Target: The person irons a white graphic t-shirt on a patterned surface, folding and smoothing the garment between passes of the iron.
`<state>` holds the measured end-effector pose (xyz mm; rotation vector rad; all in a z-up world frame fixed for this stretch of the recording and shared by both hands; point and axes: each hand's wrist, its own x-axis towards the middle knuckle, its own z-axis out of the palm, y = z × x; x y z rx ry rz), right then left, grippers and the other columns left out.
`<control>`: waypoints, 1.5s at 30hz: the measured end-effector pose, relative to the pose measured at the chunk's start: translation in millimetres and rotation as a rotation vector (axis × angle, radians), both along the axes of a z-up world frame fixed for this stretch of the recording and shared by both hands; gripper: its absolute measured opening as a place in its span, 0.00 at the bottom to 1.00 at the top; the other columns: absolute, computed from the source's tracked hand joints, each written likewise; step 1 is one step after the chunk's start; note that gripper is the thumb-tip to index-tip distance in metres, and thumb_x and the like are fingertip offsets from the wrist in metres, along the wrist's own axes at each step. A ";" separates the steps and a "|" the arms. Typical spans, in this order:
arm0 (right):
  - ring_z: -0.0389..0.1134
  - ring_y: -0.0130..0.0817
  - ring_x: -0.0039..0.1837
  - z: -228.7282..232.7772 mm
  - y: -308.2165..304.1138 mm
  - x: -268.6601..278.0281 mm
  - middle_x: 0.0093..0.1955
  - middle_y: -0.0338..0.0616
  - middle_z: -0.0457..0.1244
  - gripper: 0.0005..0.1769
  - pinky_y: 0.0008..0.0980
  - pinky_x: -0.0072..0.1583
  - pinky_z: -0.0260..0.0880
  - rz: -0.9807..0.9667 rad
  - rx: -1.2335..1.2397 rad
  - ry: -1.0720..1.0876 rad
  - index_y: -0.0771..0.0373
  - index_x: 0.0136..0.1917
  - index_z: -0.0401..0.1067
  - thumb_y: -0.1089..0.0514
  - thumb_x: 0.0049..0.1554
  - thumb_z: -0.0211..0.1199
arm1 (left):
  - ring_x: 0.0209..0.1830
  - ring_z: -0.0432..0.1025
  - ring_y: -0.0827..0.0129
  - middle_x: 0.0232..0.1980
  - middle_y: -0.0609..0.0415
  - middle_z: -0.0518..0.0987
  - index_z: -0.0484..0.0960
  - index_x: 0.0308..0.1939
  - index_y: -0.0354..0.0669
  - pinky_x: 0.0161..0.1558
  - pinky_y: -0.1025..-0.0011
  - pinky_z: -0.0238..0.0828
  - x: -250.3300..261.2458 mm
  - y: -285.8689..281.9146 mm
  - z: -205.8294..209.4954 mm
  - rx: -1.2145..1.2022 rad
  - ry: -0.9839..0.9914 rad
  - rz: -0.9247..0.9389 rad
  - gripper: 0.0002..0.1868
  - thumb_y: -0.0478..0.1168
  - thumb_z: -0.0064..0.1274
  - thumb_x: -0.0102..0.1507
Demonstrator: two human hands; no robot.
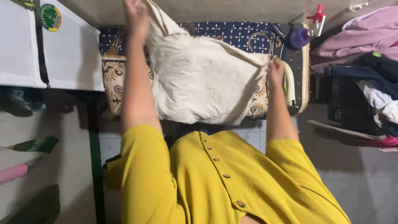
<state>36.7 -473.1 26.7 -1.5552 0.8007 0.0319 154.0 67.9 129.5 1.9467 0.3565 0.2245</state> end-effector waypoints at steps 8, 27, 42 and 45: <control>0.69 0.51 0.55 -60.2 37.9 -144.0 0.50 0.56 0.67 0.36 0.44 0.59 0.68 0.307 -0.653 0.299 0.69 0.55 0.71 0.37 0.50 0.77 | 0.72 0.61 0.50 0.74 0.35 0.62 0.51 0.76 0.31 0.70 0.57 0.57 -192.2 0.3 -170.2 -0.029 0.015 0.271 0.40 0.40 0.55 0.67; 0.69 0.40 0.57 -41.8 44.0 -189.1 0.59 0.53 0.65 0.19 0.38 0.56 0.73 0.397 0.086 0.054 0.67 0.59 0.71 0.58 0.56 0.66 | 0.40 0.75 0.66 0.43 0.48 0.84 0.83 0.52 0.31 0.45 0.65 0.71 -359.0 -13.9 -194.6 -0.276 0.713 0.026 0.24 0.49 0.62 0.61; 0.70 0.34 0.58 32.7 -19.3 -214.4 0.62 0.44 0.68 0.28 0.37 0.59 0.71 0.391 0.524 0.083 0.66 0.72 0.65 0.58 0.60 0.61 | 0.37 0.68 0.67 0.44 0.51 0.79 0.78 0.60 0.35 0.37 0.67 0.72 -385.7 26.8 -17.1 -0.586 0.708 -0.110 0.26 0.41 0.65 0.60; 0.69 0.35 0.62 79.9 -31.4 -203.1 0.65 0.45 0.66 0.28 0.38 0.63 0.69 0.313 0.474 0.006 0.65 0.72 0.64 0.58 0.60 0.59 | 0.39 0.71 0.72 0.44 0.53 0.82 0.84 0.55 0.32 0.42 0.73 0.71 -381.1 31.3 16.2 -0.513 0.649 -0.300 0.20 0.41 0.62 0.64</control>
